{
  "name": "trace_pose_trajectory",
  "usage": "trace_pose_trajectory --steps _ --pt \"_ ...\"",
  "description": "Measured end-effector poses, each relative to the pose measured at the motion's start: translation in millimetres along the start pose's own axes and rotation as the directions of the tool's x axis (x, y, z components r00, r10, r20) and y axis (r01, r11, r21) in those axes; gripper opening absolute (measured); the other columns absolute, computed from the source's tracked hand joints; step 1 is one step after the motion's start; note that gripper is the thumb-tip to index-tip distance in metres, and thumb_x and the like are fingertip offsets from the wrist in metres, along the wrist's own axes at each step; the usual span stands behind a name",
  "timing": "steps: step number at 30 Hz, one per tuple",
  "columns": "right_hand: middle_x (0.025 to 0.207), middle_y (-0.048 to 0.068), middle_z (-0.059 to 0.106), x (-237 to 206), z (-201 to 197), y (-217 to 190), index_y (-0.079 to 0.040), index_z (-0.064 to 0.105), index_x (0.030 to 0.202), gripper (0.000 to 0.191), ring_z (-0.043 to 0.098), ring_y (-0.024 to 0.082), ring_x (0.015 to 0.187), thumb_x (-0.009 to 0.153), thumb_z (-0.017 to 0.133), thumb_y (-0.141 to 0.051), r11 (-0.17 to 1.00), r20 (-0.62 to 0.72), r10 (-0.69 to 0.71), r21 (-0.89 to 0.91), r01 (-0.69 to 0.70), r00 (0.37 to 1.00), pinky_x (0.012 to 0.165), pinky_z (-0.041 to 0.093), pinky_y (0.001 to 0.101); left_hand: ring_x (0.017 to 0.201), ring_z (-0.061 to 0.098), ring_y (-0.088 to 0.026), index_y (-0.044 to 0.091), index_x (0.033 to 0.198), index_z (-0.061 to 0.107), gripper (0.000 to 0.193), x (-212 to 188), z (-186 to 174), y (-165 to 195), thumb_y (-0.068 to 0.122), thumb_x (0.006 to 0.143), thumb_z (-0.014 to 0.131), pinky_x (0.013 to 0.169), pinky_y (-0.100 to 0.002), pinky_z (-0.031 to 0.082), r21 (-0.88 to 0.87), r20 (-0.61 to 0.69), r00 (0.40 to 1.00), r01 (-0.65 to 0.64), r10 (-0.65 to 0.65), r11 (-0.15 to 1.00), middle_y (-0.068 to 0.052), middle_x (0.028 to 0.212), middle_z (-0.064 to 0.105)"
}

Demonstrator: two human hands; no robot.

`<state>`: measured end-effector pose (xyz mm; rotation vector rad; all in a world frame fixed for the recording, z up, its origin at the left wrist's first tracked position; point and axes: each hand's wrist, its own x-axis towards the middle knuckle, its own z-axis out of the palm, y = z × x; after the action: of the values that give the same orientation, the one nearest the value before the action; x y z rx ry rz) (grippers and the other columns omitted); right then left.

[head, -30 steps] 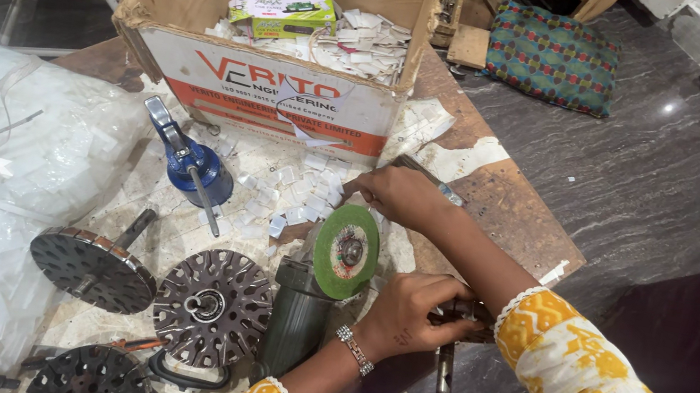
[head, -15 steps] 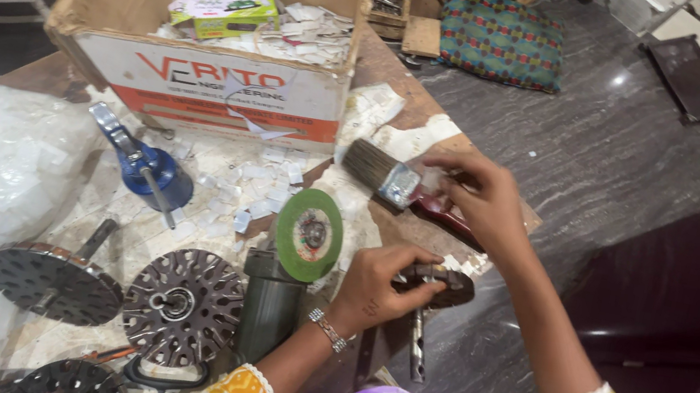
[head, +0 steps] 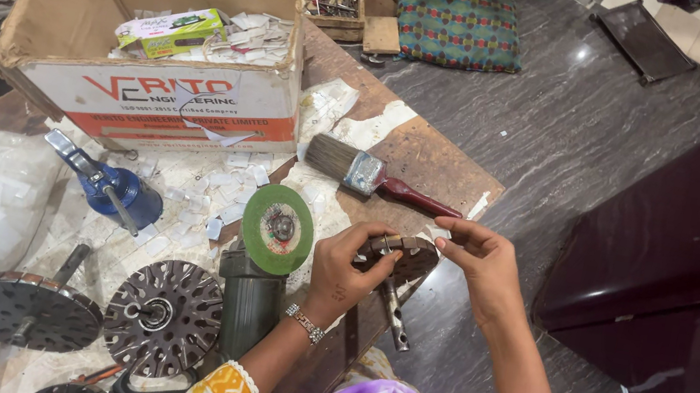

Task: The person inserts small white rectangular pieces into slots on a circular metal component with multiple holes. The person holds the component with one hand and places the pieces with the other, repeating the action across several slots.

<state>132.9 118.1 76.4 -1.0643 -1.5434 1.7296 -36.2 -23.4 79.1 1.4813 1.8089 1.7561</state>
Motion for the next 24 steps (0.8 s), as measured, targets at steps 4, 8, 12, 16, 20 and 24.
trace_pose_trajectory --steps 4,8,12,16,20,24 --pt "0.11 0.011 0.075 -14.4 0.9 -0.7 0.002 0.073 0.123 0.038 0.066 0.013 0.101 0.085 0.074 0.001 0.999 0.022 -0.022 0.035 0.022 1.0 0.092 0.052 0.0269 0.077 0.078 -0.02 0.007 0.105 0.071 0.024 1.1 -0.2 0.1 0.013 0.083 0.081 0.065 -0.031 0.059 0.019 0.004 1.0 -0.007 0.007 1.0 -0.007 0.091 0.077" --pt "0.12 0.007 0.075 -22.4 3.3 -0.7 0.0 0.071 0.123 0.038 0.067 0.012 0.106 0.085 0.072 0.0 0.999 0.034 -0.028 0.045 0.026 0.999 0.096 0.052 0.0271 0.077 0.077 -0.021 0.007 0.105 0.071 0.024 2.0 -1.1 0.1 0.013 0.083 0.081 0.066 -0.032 0.059 0.025 -0.007 1.0 -0.012 0.012 1.0 -0.008 0.091 0.077" --pt "0.115 0.011 0.076 -24.6 6.5 5.2 0.0 0.072 0.123 0.036 0.069 0.014 0.104 0.087 0.072 0.0 1.0 0.02 -0.002 0.024 0.002 1.0 0.094 0.054 0.0281 0.076 0.077 -0.021 0.007 0.104 0.072 0.024 2.3 -2.0 -0.8 0.013 0.083 0.081 0.066 -0.032 0.058 0.036 -0.016 1.0 0.007 -0.006 0.999 -0.008 0.089 0.076" --pt "0.109 0.011 0.077 -22.7 9.4 7.8 0.0 0.075 0.12 0.033 0.068 0.013 0.095 0.087 0.074 -0.002 0.998 -0.018 -0.011 -0.066 0.009 1.0 0.087 0.055 0.0282 0.076 0.077 -0.02 0.006 0.104 0.072 0.023 2.1 -1.6 -0.5 0.013 0.084 0.08 0.066 -0.031 0.058 0.012 -0.032 0.999 0.035 -0.035 0.999 -0.008 0.089 0.077" --pt "0.11 0.006 0.066 -27.4 17.3 2.3 -0.002 0.078 0.112 0.027 0.066 0.011 0.098 0.085 0.079 -0.003 0.936 -0.069 -0.305 -0.204 0.286 0.95 0.087 0.056 0.028 0.076 0.077 -0.019 0.006 0.105 0.072 0.023 3.1 -1.9 -0.9 0.013 0.084 0.08 0.067 -0.031 0.058 0.014 -0.035 0.998 0.049 -0.049 0.999 -0.009 0.09 0.077" --pt "0.103 0.007 0.072 -40.7 27.7 -7.1 -0.007 0.08 0.108 0.027 0.068 0.014 0.086 0.082 0.081 -0.003 0.796 -0.128 -0.472 -0.487 0.359 0.872 0.078 0.058 0.0276 0.078 0.078 -0.019 0.005 0.106 0.072 0.024 3.5 -1.2 -1.2 0.012 0.084 0.08 0.068 -0.03 0.059 0.006 -0.047 0.997 0.062 -0.061 0.998 -0.009 0.092 0.077"
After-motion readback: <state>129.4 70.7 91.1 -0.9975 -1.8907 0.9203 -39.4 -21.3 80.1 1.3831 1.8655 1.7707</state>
